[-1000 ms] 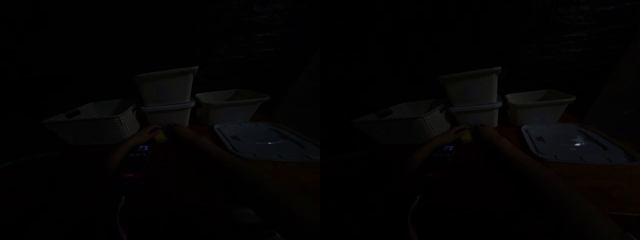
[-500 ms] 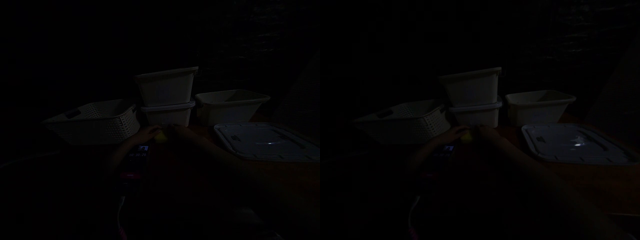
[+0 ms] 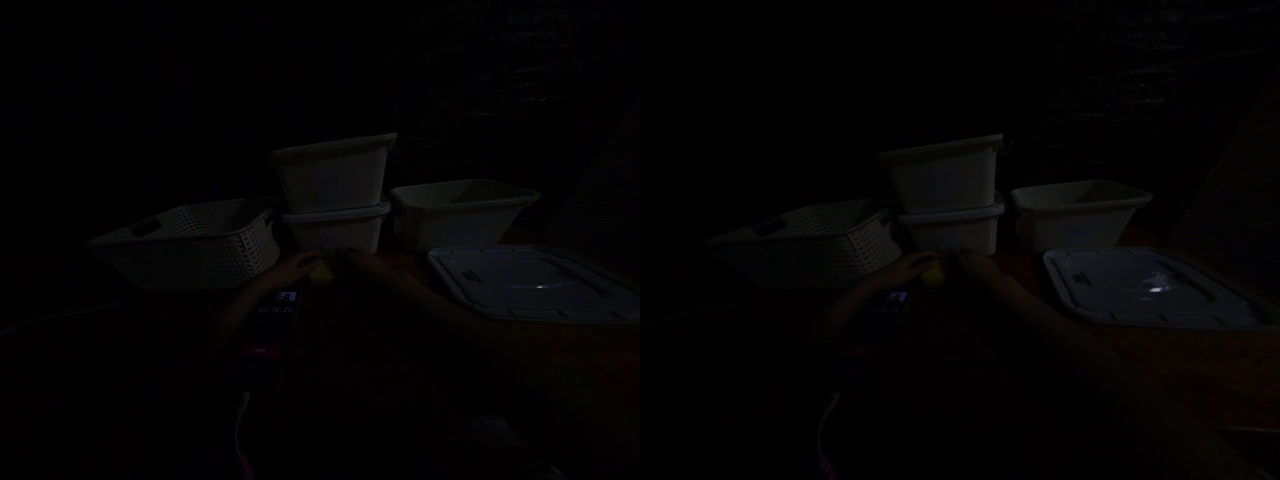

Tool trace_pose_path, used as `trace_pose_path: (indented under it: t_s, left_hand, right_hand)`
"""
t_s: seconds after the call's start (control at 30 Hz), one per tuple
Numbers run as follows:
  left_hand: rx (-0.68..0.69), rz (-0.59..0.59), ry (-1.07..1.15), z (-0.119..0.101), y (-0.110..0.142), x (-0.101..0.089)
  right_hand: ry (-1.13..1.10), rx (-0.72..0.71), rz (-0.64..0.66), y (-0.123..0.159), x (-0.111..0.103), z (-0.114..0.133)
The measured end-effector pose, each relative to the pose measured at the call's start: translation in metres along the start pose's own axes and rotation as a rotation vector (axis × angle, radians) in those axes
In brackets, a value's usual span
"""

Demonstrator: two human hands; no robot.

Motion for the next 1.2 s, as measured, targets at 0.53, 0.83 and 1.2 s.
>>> trace_pose_path:
  t_s: [0.53, 0.83, 1.2]
  left_hand:
    - [-0.016, 0.003, -0.004, 0.0004, 0.0002, 0.0003]
    - [-0.012, 0.000, -0.017, 0.0007, 0.0001, 0.0011]
    - [-0.005, -0.004, -0.053, -0.0008, 0.0009, 0.0006]
  right_hand:
    - [-0.073, -0.009, -0.014, -0.0028, 0.0042, -0.0050]
    - [-0.079, -0.022, 0.002, -0.0055, 0.0068, -0.0075]
    - [-0.047, -0.033, -0.029, -0.0044, 0.0051, -0.0059]
Point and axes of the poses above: each hand's wrist, its own y-axis away from the middle knuckle, its own x-axis out of the palm, z = x × y, the point moved 5 cm from there along -y, towards the middle knuckle, and after that the axes turned 10 degrees about -y, right-handed, at the moved point
